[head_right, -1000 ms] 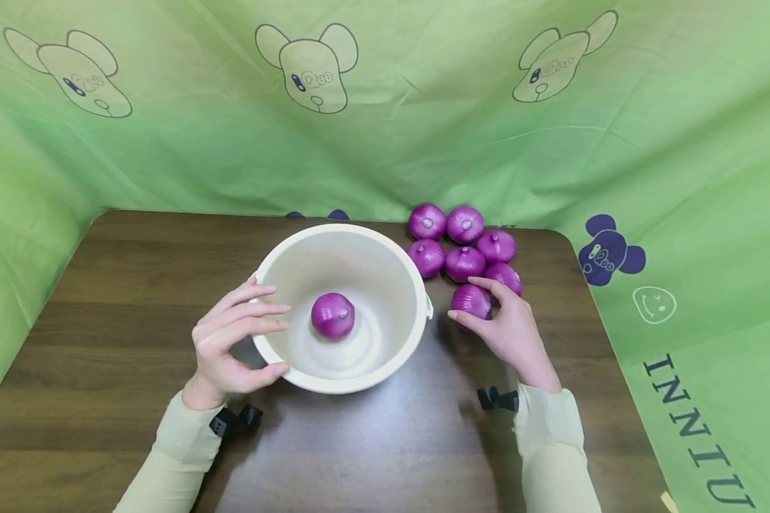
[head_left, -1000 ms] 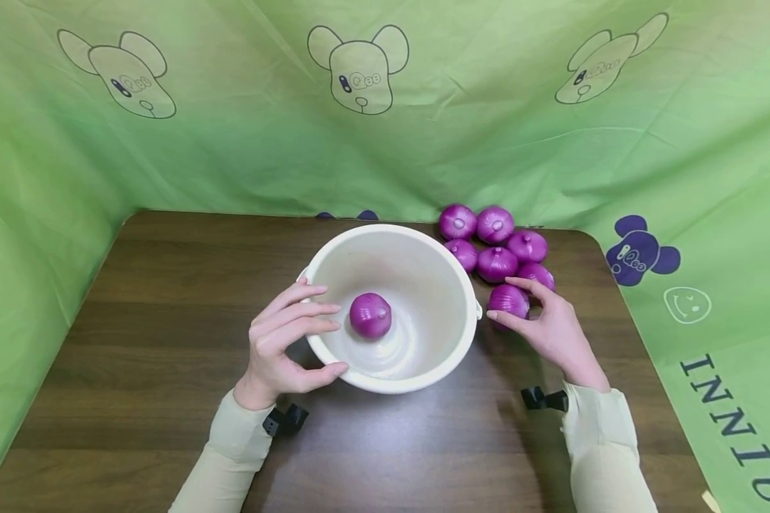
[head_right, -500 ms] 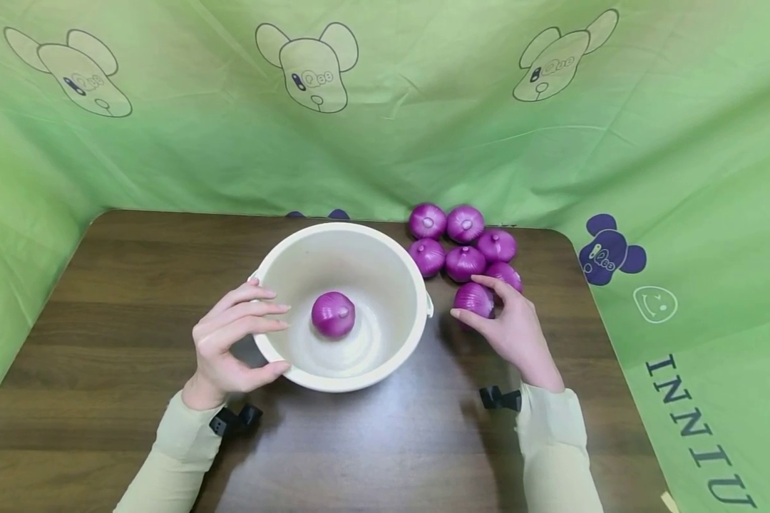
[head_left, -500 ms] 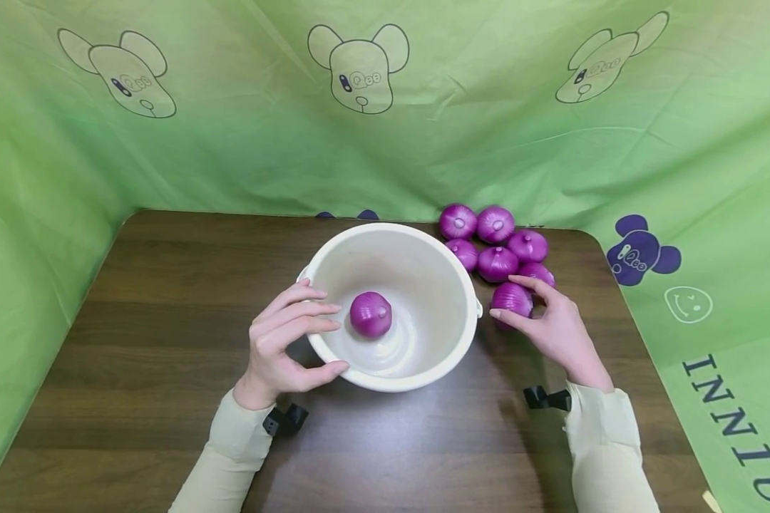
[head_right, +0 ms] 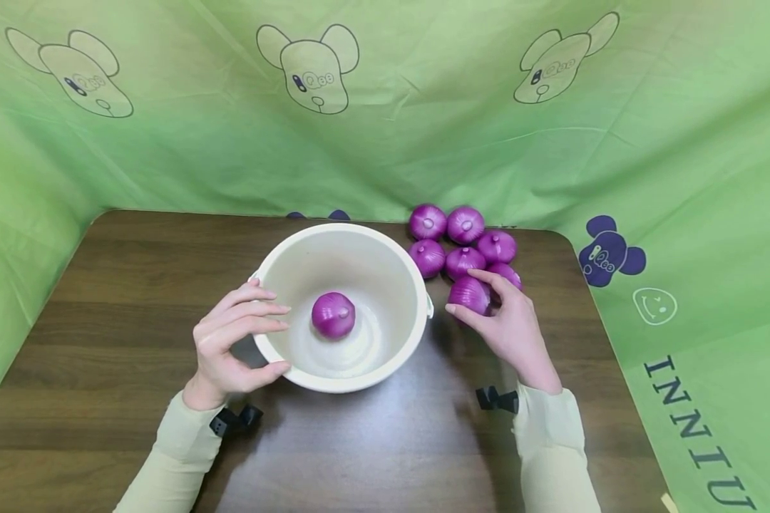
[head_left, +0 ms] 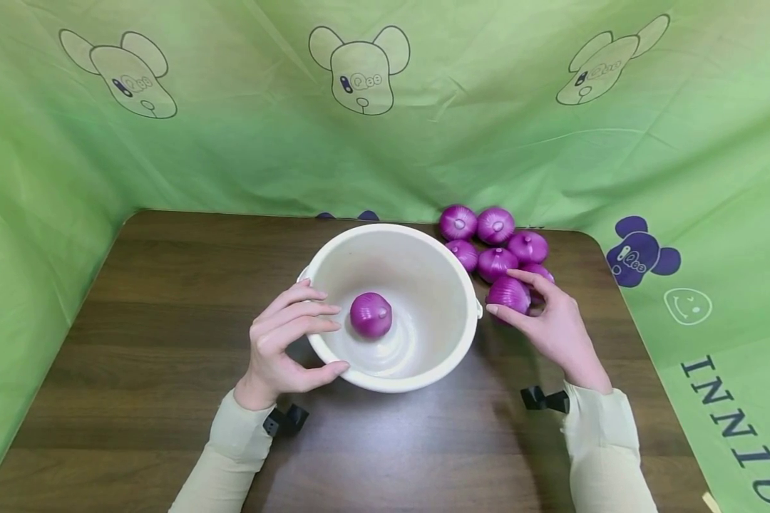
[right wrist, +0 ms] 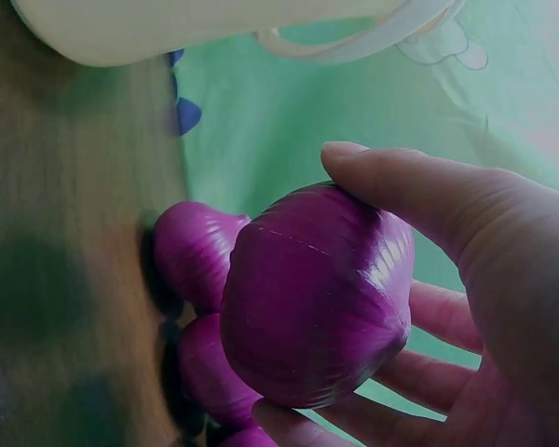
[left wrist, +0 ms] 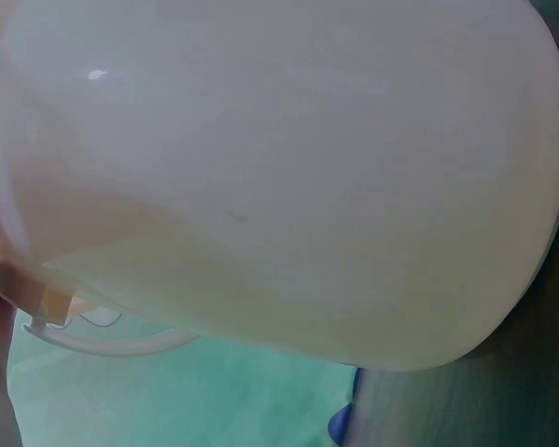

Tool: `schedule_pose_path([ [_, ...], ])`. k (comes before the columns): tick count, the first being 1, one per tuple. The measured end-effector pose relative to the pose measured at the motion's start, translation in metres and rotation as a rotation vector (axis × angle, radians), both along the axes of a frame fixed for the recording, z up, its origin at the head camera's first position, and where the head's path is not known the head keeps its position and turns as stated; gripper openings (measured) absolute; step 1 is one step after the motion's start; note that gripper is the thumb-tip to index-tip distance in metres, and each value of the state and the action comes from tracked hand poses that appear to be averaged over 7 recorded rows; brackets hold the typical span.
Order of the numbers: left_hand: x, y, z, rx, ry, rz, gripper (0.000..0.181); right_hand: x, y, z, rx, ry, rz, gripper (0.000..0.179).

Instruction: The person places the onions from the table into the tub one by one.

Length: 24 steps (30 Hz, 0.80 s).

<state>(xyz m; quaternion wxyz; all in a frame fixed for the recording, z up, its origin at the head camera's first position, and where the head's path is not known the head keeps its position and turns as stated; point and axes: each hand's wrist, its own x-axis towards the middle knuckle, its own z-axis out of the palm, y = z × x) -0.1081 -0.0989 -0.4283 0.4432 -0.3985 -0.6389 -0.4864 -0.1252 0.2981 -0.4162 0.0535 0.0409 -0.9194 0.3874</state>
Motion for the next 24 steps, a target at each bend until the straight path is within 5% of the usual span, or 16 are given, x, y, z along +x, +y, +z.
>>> schedule_pose_path([
  [24, 0.0, 0.002, 0.002, 0.015, -0.001, 0.006, 0.04, -0.004, -0.016, 0.029, 0.011, 0.174, -0.057, 0.065],
])
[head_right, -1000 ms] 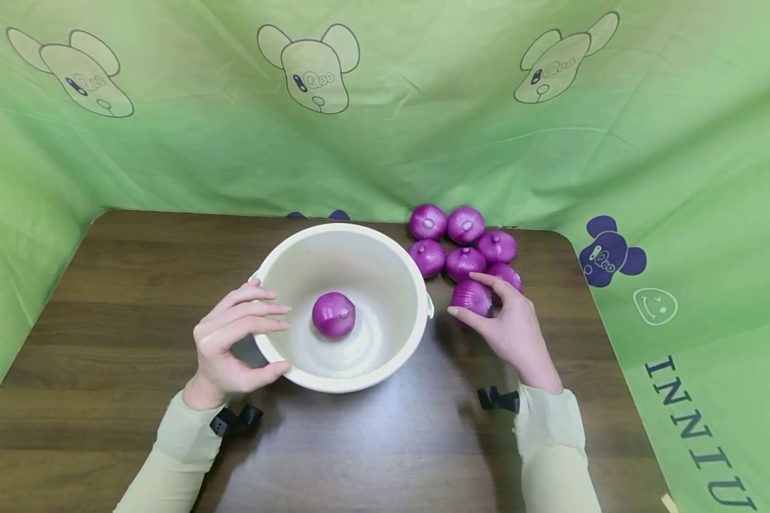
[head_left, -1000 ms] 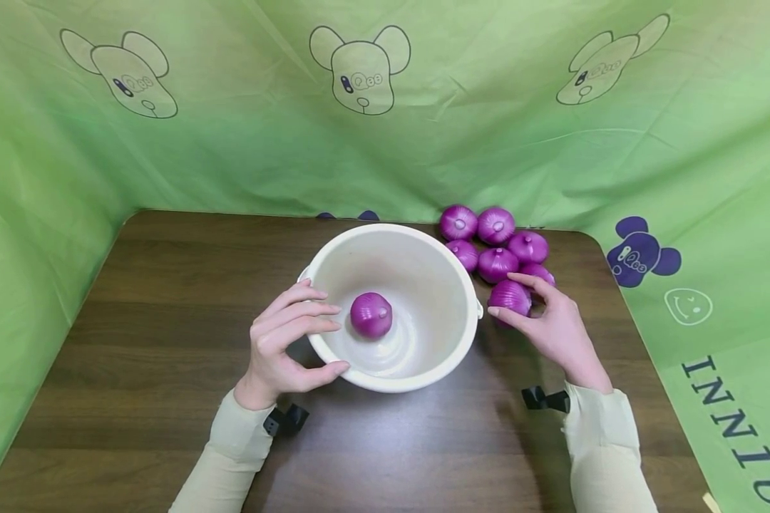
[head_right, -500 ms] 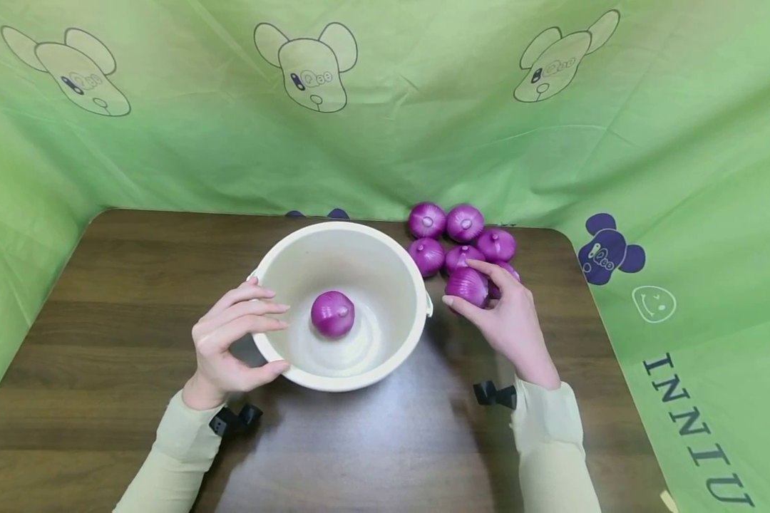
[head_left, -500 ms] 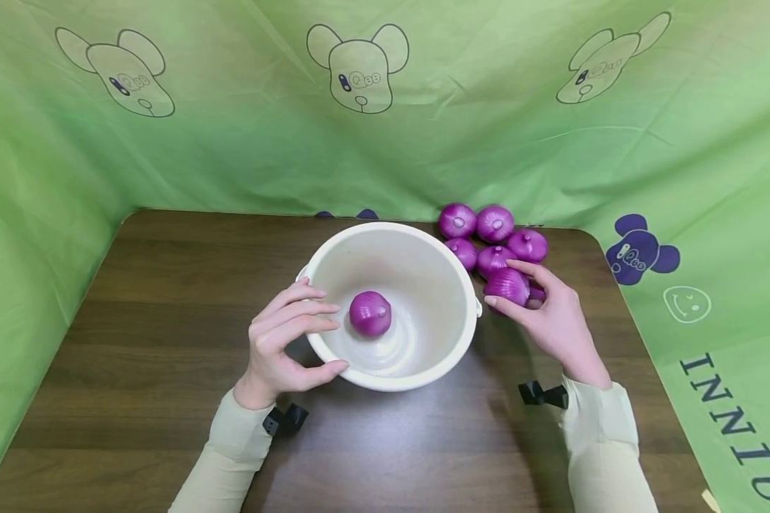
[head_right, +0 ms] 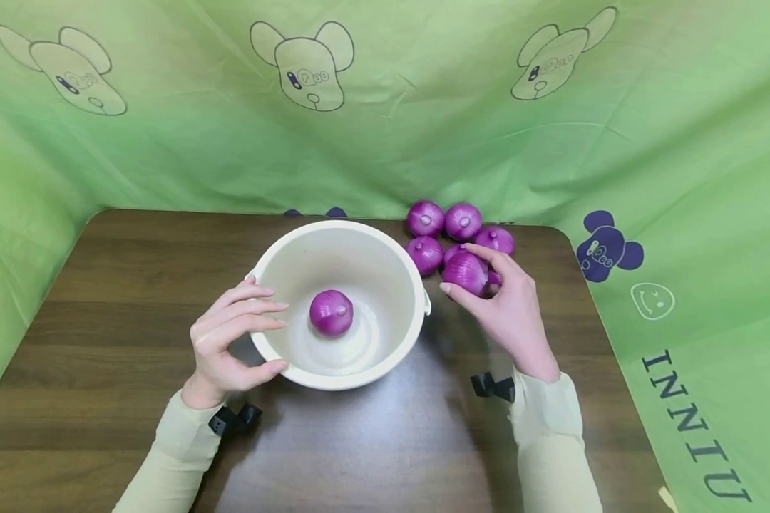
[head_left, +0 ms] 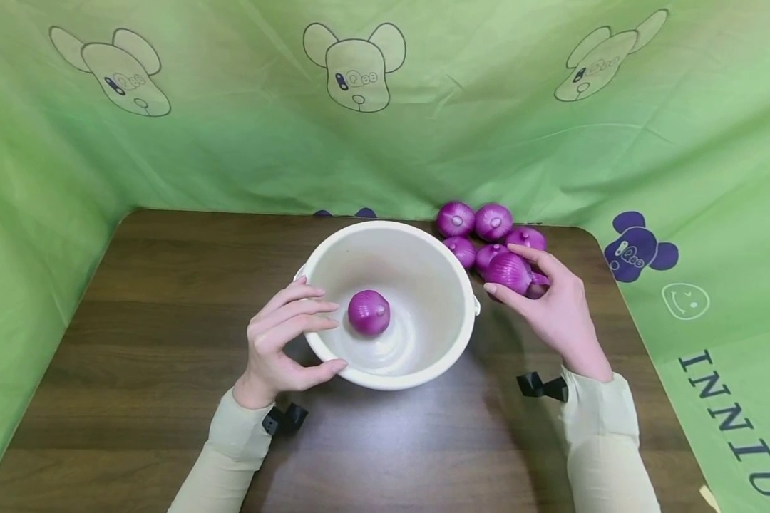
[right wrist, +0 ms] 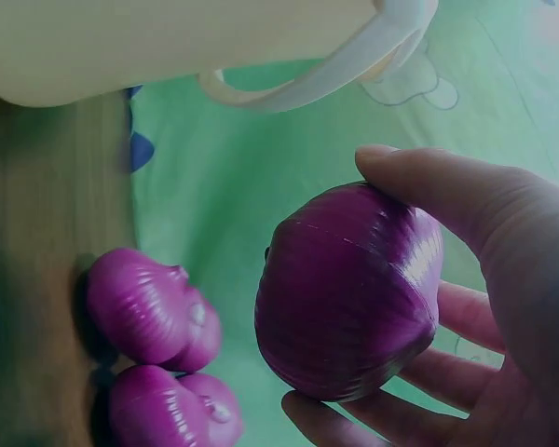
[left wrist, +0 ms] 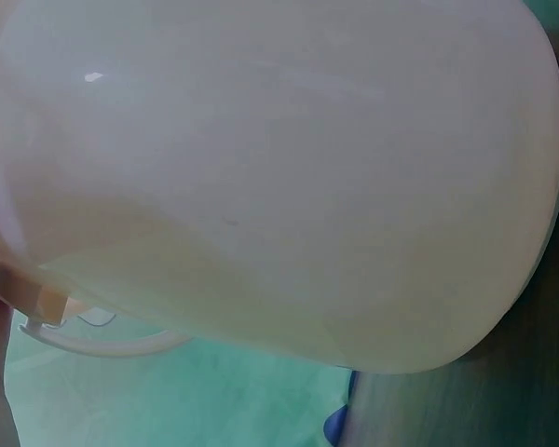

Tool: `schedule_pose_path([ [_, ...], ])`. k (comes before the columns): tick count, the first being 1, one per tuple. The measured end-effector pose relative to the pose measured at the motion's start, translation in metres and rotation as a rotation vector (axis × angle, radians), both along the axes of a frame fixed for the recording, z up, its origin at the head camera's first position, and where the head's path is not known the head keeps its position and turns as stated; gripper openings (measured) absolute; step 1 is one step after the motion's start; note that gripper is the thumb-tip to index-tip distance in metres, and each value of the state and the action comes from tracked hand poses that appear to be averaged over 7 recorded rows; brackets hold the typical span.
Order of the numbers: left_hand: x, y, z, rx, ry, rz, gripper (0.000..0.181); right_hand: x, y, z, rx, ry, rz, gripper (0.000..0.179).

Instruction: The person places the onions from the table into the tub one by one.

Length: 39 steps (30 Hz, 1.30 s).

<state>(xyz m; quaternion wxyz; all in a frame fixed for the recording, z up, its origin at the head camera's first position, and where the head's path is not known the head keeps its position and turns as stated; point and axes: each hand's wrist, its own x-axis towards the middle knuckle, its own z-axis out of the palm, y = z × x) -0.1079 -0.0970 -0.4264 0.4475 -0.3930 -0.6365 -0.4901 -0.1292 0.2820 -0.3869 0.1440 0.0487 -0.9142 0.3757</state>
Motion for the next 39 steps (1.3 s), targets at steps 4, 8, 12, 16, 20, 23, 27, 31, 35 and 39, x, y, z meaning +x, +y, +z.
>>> schedule_pose_path([
  [4, 0.0, 0.0, 0.0, -0.001, -0.001, 0.004, 0.04, -0.002, -0.002, 0.003, -0.01, 0.012, 0.005, 0.066],
  [8, 0.0, -0.001, 0.0, -0.002, -0.002, 0.003, 0.04, -0.001, -0.005, 0.005, -0.025, 0.039, 0.002, 0.066],
  [12, -0.001, -0.001, -0.001, 0.0, 0.0, 0.0, 0.04, 0.0, -0.009, 0.008, -0.041, 0.071, -0.007, 0.065],
  [16, -0.001, -0.001, -0.001, 0.002, 0.006, 0.003, 0.04, 0.001, -0.013, 0.014, -0.077, 0.095, 0.0, 0.066],
  [20, -0.001, -0.001, -0.001, 0.004, 0.008, 0.004, 0.04, 0.005, -0.02, 0.024, -0.162, 0.095, 0.016, 0.067],
  [23, -0.001, -0.001, -0.002, 0.003, 0.008, 0.003, 0.04, 0.011, -0.029, 0.035, -0.222, 0.09, 0.026, 0.067],
  [27, -0.001, -0.002, -0.002, -0.001, 0.006, 0.005, 0.04, 0.018, -0.04, 0.048, -0.257, 0.093, 0.035, 0.065],
  [31, -0.001, -0.002, -0.003, -0.005, 0.003, 0.007, 0.04, 0.021, -0.043, 0.052, -0.272, 0.1, 0.036, 0.067],
  [35, -0.001, -0.002, -0.004, -0.007, 0.001, 0.006, 0.04, 0.022, -0.043, 0.051, -0.29, 0.11, 0.045, 0.069],
  [39, -0.001, -0.002, -0.004, -0.009, 0.0, 0.001, 0.04, 0.026, -0.047, 0.057, -0.323, 0.133, 0.067, 0.069],
])
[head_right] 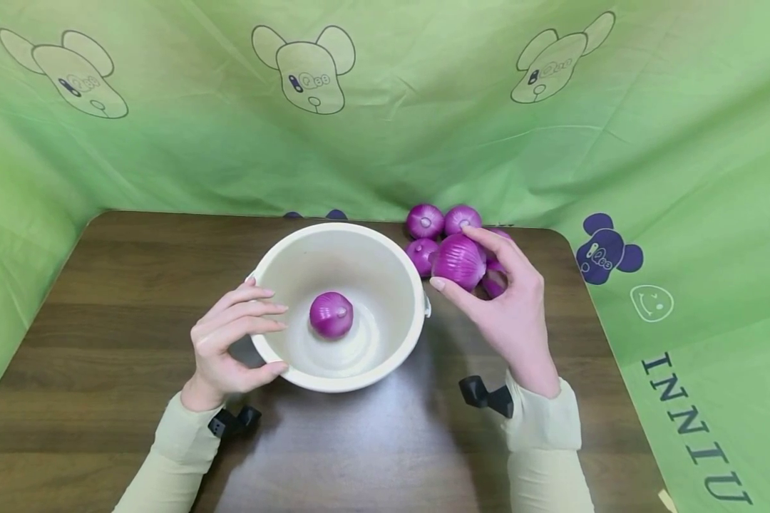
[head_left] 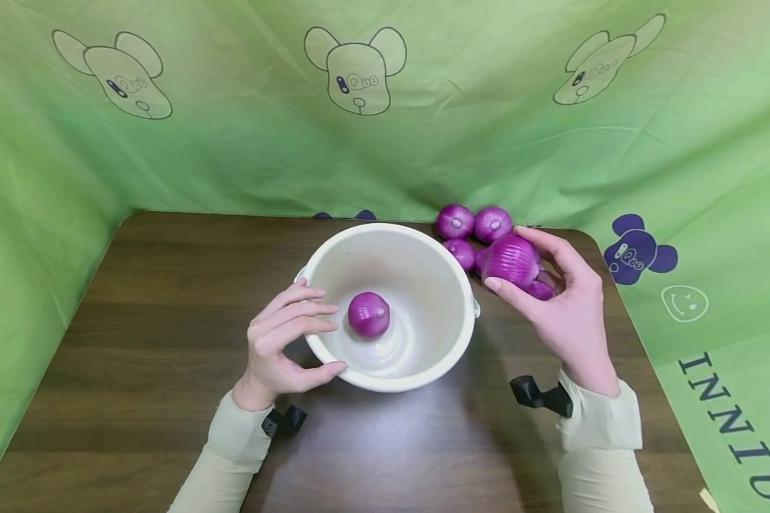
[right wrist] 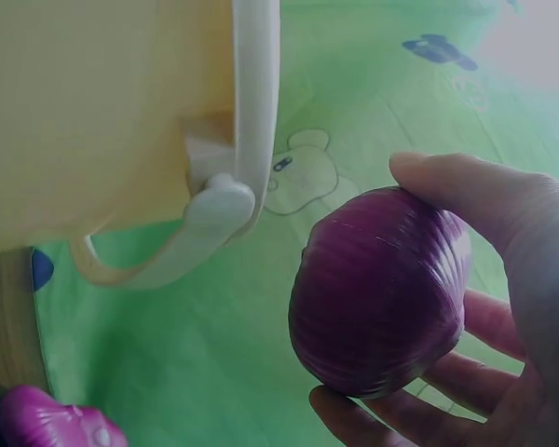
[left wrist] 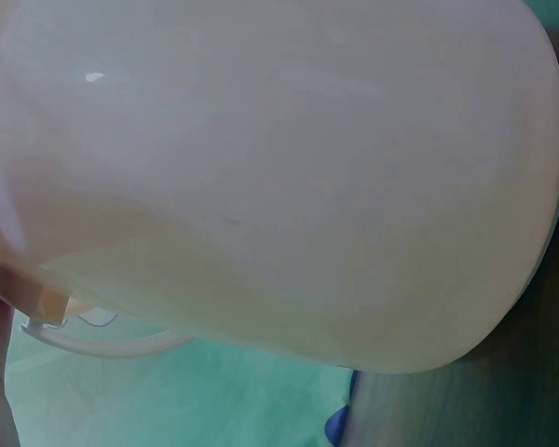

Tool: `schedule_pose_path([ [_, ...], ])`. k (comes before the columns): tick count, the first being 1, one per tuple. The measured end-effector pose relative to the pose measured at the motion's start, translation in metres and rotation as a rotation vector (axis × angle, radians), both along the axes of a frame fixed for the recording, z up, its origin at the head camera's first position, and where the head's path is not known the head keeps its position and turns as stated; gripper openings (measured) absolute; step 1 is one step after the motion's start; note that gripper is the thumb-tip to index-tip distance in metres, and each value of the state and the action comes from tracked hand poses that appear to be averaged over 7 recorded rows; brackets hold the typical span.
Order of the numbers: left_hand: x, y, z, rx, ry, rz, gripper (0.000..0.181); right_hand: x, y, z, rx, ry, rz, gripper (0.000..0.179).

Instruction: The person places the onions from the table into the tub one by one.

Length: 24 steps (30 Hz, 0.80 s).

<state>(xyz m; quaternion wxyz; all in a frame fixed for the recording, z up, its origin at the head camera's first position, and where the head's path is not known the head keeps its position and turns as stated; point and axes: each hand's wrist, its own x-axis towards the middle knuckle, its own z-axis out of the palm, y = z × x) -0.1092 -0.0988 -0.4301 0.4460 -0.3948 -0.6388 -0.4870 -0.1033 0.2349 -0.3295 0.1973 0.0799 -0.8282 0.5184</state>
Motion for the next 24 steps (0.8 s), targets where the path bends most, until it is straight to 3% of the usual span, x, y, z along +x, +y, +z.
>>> schedule_pose_path([
  [5, 0.0, 0.0, 0.0, -0.002, 0.0, -0.005, 0.04, 0.006, -0.009, 0.009, -0.033, 0.023, 0.018, 0.068],
  [14, 0.0, 0.0, 0.001, -0.002, 0.002, 0.004, 0.04, 0.006, -0.014, 0.009, -0.059, 0.044, 0.031, 0.071],
  [24, 0.002, 0.001, 0.003, -0.002, 0.007, 0.002, 0.038, 0.001, -0.014, -0.001, -0.174, 0.067, 0.148, 0.074],
])
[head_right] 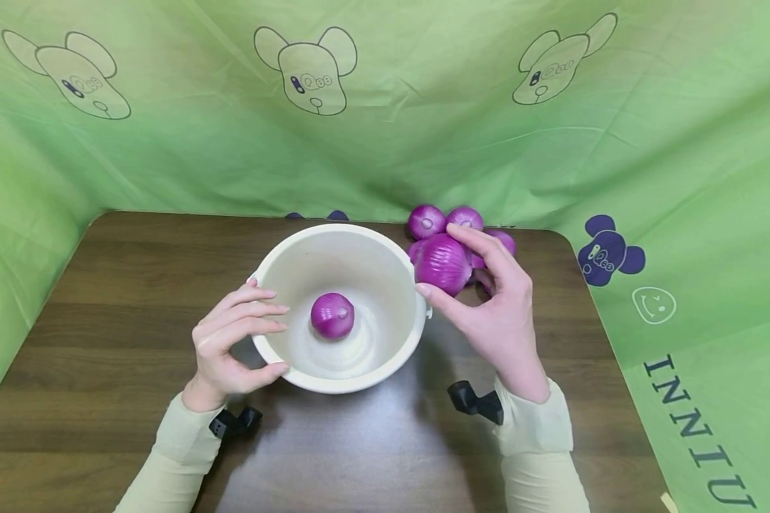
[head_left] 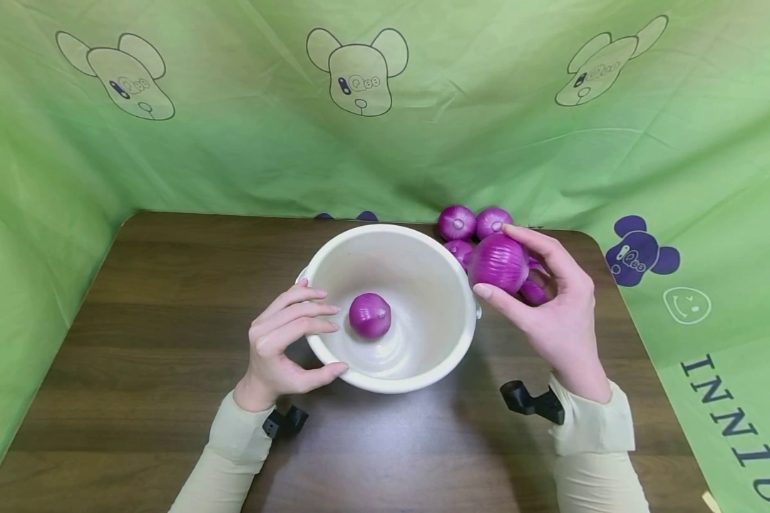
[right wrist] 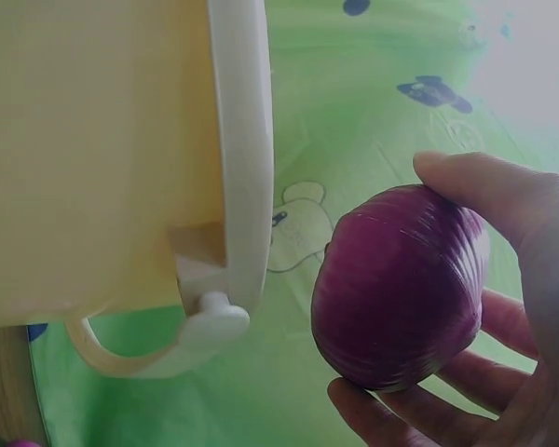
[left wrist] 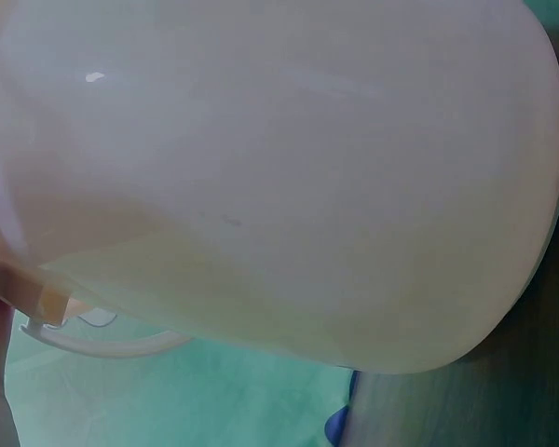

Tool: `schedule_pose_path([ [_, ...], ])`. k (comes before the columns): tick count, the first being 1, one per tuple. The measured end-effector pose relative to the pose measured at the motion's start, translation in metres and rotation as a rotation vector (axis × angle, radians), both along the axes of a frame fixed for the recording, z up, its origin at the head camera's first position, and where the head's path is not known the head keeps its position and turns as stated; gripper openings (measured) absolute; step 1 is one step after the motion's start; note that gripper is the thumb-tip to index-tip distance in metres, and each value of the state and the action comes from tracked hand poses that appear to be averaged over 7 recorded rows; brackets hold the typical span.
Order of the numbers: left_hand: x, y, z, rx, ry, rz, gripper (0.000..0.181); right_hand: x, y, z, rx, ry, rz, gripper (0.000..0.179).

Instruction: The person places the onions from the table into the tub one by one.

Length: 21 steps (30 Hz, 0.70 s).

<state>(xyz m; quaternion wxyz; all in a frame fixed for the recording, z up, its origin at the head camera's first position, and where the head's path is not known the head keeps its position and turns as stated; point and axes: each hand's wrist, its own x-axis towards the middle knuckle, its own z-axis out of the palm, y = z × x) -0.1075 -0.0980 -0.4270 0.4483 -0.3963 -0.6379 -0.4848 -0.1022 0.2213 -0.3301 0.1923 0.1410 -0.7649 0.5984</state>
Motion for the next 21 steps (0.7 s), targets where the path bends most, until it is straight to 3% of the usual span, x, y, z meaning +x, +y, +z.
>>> schedule_pose_path([
  [8, 0.0, 0.001, 0.0, 0.003, 0.004, -0.001, 0.039, 0.008, -0.014, 0.011, -0.023, 0.036, 0.055, 0.07],
  [21, 0.0, 0.001, -0.001, 0.007, 0.0, 0.001, 0.039, 0.01, -0.022, 0.01, 0.139, 0.012, 0.012, 0.073],
])
